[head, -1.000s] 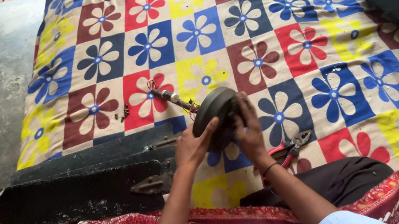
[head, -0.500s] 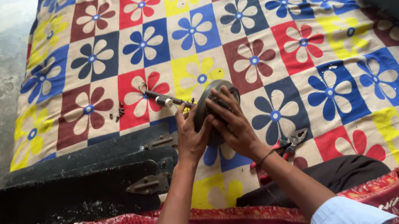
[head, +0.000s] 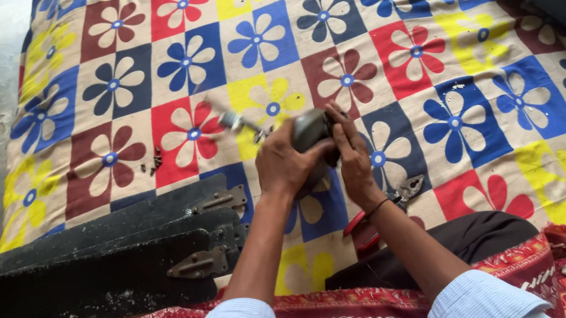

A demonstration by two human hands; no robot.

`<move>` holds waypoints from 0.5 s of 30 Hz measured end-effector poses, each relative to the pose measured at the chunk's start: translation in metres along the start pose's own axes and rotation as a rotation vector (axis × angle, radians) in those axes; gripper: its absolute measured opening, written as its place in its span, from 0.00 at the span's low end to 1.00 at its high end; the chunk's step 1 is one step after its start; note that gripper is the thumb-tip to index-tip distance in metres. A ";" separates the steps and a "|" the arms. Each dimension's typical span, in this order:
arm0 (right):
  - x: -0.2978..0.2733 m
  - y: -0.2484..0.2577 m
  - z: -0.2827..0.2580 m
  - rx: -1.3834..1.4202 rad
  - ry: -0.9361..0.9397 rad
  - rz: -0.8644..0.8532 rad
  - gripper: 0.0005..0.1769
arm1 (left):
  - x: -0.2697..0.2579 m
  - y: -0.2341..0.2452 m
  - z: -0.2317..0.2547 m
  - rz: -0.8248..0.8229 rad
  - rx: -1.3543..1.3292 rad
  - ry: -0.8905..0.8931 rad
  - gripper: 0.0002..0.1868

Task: The person sits on a mat and works on a circular electrical component with a vertical rod. They use a cloth to wipe the surface and then use pliers to adjust wires and parts on the component.

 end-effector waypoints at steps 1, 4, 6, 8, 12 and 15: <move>0.001 0.005 -0.016 -0.149 0.154 0.025 0.20 | -0.004 -0.005 0.003 -0.061 0.002 -0.055 0.30; 0.004 0.007 -0.041 -0.339 0.355 -0.124 0.16 | -0.014 -0.010 0.012 -0.172 0.021 -0.244 0.24; 0.004 0.014 -0.037 -0.363 0.300 -0.079 0.17 | -0.022 -0.012 0.022 -0.166 0.022 -0.396 0.28; 0.006 0.021 -0.019 -0.276 0.174 -0.036 0.18 | -0.021 -0.011 0.019 -0.187 0.009 -0.273 0.28; 0.009 0.021 0.036 0.097 -0.188 0.013 0.20 | -0.020 0.005 0.012 -0.185 -0.081 -0.204 0.31; 0.006 0.013 0.061 0.151 -0.394 0.016 0.22 | -0.015 0.013 -0.005 -0.196 -0.109 -0.039 0.34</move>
Point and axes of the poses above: each hand's wrist, its own x-axis towards the middle knuckle, its own y-axis out of the back of the hand, z = x × y, the point moved 5 cm from there along x, towards the middle knuckle, and after that the axes turned 11 degrees about -x, right-handed, at the moved point
